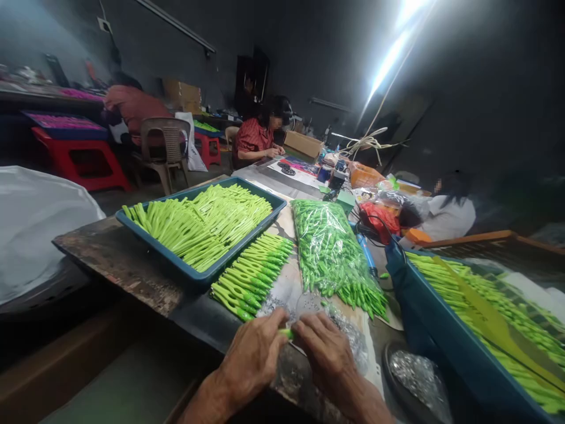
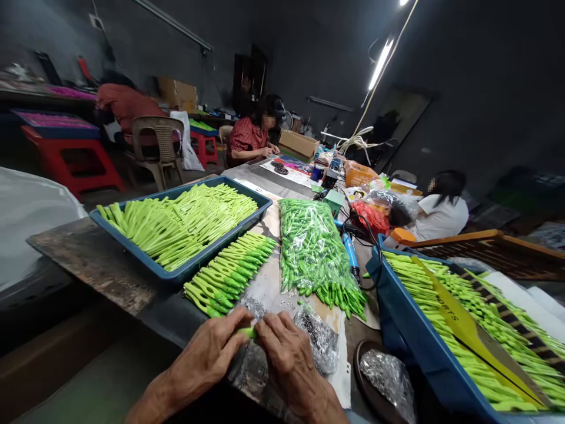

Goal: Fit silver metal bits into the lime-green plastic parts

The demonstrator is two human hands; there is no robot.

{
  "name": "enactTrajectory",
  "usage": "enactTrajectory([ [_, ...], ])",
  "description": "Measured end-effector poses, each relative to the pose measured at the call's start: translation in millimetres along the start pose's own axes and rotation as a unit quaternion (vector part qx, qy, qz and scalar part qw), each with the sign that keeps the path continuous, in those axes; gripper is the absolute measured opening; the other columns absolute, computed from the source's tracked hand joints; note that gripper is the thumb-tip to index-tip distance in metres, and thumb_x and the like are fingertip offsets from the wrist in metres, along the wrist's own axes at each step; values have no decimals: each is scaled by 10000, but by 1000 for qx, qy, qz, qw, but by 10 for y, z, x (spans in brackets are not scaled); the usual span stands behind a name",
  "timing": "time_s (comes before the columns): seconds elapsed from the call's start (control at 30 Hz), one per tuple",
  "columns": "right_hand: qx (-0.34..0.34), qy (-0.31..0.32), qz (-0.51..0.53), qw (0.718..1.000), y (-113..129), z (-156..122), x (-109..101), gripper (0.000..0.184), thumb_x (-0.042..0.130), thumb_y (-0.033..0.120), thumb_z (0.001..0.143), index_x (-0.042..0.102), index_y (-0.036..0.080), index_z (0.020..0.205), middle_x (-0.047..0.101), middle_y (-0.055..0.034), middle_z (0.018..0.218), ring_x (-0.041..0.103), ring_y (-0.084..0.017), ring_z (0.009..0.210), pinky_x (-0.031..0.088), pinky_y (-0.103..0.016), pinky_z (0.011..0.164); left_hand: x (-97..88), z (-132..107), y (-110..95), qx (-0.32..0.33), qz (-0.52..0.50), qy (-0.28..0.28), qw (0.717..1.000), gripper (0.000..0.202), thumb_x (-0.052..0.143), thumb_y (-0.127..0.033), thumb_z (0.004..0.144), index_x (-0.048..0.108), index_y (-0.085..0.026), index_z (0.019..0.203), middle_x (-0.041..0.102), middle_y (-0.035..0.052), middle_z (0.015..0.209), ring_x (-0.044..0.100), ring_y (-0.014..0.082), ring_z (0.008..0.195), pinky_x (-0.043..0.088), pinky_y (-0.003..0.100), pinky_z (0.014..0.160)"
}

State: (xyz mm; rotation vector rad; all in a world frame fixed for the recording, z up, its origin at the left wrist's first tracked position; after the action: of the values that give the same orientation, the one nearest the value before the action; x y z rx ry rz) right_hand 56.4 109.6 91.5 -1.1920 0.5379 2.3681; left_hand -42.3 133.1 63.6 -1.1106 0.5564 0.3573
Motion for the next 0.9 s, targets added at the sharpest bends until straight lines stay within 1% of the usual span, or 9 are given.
enactTrajectory([
  [0.07,42,-8,-19,999,-147,110,30,219,319,79,903,516,143,974,556,-87,846,490,-192,773,381,-300,659,-268,7,-144,90,83,-136,983,285,430,-113,829,537,-186,1083,639,91,1045,576,233,996,444,402,899],
  [0.13,105,-14,-46,993,-353,238,78,139,389,118,900,521,160,887,539,-62,804,483,-181,745,374,-281,650,-506,-51,-220,141,117,-251,951,317,441,-61,826,525,-178,1109,624,89,1055,551,220,1043,420,393,949],
  [0.23,159,-13,-89,983,-605,453,193,85,473,119,862,519,160,803,524,-49,780,476,-176,737,353,-265,640,-786,-162,-114,129,106,-347,923,278,455,-44,828,537,-167,1064,622,65,962,573,177,963,445,322,904],
  [0.3,171,-6,-106,980,-719,593,292,88,497,110,840,524,158,772,523,-51,772,469,-179,736,336,-265,635,-896,-226,77,77,84,-362,925,216,459,-82,841,553,-170,1015,619,53,935,585,160,909,464,287,854],
  [0.37,179,5,-121,976,-801,704,393,105,507,102,824,527,158,738,521,-53,762,464,-180,730,320,-266,629,-946,-285,295,17,61,-352,934,168,465,-134,851,568,-180,976,624,41,920,593,154,884,476,263,811],
  [0.5,183,35,-142,972,-859,839,571,139,507,85,807,523,161,691,521,-54,745,459,-174,712,296,-264,611,-1017,-368,589,-73,39,-337,938,154,455,-206,854,586,-180,932,638,41,907,602,165,868,477,270,804],
  [0.6,184,51,-150,970,-858,881,663,141,505,92,812,523,167,694,521,-50,745,460,-169,711,287,-258,598,-1090,-363,683,-112,29,-334,935,173,441,-238,849,590,-172,906,643,52,895,602,181,869,469,289,819],
  [0.7,186,56,-154,969,-859,901,707,142,497,101,821,525,171,701,522,-49,752,466,-169,713,289,-257,589,-1168,-326,713,-123,25,-337,933,183,437,-259,837,596,-176,876,648,55,873,604,189,854,471,296,811],
  [0.9,181,45,-136,973,-859,888,666,106,498,130,836,559,155,753,530,-53,777,502,-170,721,327,-253,602,-1331,-201,792,-141,48,-328,933,198,419,-261,822,597,-177,843,649,55,847,604,191,819,470,295,776],
])
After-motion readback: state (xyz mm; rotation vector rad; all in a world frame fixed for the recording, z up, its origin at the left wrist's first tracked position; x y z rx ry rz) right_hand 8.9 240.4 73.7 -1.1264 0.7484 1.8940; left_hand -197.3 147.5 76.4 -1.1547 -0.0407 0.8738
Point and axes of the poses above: each hand's wrist, its own z-axis towards the middle knuckle, its own x-axis out of the palm, y = z × x, the point moved 9 cm from there along z, towards the middle knuckle
